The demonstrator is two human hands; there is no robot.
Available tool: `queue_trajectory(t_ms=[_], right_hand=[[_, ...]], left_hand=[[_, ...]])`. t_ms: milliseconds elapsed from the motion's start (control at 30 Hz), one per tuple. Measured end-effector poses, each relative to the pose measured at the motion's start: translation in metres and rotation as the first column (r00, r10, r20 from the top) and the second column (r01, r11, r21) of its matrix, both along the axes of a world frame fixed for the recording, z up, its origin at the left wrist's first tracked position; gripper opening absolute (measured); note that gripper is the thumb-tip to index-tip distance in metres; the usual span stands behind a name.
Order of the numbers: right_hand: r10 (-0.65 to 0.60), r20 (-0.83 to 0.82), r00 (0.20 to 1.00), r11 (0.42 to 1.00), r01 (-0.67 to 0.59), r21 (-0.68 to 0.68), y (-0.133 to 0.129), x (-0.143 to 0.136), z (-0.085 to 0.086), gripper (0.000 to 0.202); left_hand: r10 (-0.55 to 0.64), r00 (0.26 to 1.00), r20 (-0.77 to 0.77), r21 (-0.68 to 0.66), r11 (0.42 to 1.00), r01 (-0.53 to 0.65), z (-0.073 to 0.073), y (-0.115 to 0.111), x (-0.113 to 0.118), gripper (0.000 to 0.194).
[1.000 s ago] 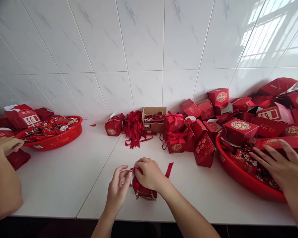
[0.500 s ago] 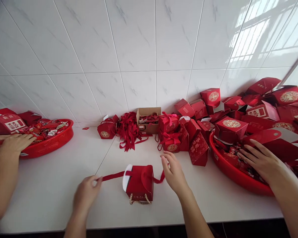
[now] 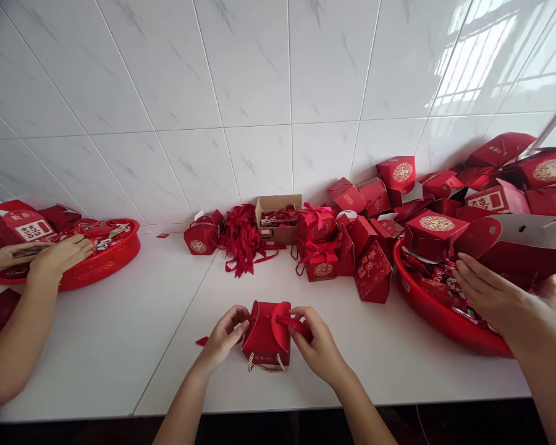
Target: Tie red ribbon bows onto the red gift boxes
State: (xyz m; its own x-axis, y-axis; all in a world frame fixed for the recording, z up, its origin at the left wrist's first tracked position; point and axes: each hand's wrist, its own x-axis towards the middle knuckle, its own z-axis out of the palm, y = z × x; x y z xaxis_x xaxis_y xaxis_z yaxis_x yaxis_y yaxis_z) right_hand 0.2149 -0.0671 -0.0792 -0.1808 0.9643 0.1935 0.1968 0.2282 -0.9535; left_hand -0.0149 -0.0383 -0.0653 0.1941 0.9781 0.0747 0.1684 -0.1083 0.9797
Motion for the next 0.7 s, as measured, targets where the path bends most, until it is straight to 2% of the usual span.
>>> queue_trajectory(t_ms=[133, 233, 333, 433, 533, 700], right_hand=[[-0.018, 0.091, 0.996, 0.994, 0.008, 0.105, 0.002, 0.009, 0.009, 0.016], [0.006, 0.088, 0.996, 0.996, -0.014, 0.084, 0.004, 0.015, 0.022, 0.019], [0.035, -0.071, 0.997, 0.991, -0.044, -0.13, 0.008, 0.016, 0.032, 0.029], [0.012, -0.244, 0.97, 0.923, -0.105, -0.37, 0.015, 0.014, 0.034, 0.031], [-0.002, -0.276, 0.961, 0.889, -0.125, -0.441, 0.021, 0.012, 0.028, 0.031], [0.065, -0.257, 0.964, 0.852, -0.187, -0.488, 0.023, 0.013, 0.015, 0.036]], left_hand=[[-0.073, 0.994, -0.08, -0.029, 0.997, 0.071, 0.006, 0.004, -0.005, 0.037], [-0.063, 0.994, -0.088, -0.025, 0.998, 0.061, 0.019, 0.004, -0.009, 0.041], [-0.014, 0.996, -0.093, -0.053, 0.999, 0.009, 0.036, 0.001, -0.009, 0.04], [0.051, 0.994, -0.096, -0.113, 0.992, -0.061, 0.047, -0.001, -0.007, 0.041], [0.1, 0.988, -0.118, -0.15, 0.982, -0.117, 0.041, 0.001, -0.006, 0.045], [0.106, 0.987, -0.123, -0.15, 0.981, -0.124, 0.013, 0.0, -0.009, 0.048]])
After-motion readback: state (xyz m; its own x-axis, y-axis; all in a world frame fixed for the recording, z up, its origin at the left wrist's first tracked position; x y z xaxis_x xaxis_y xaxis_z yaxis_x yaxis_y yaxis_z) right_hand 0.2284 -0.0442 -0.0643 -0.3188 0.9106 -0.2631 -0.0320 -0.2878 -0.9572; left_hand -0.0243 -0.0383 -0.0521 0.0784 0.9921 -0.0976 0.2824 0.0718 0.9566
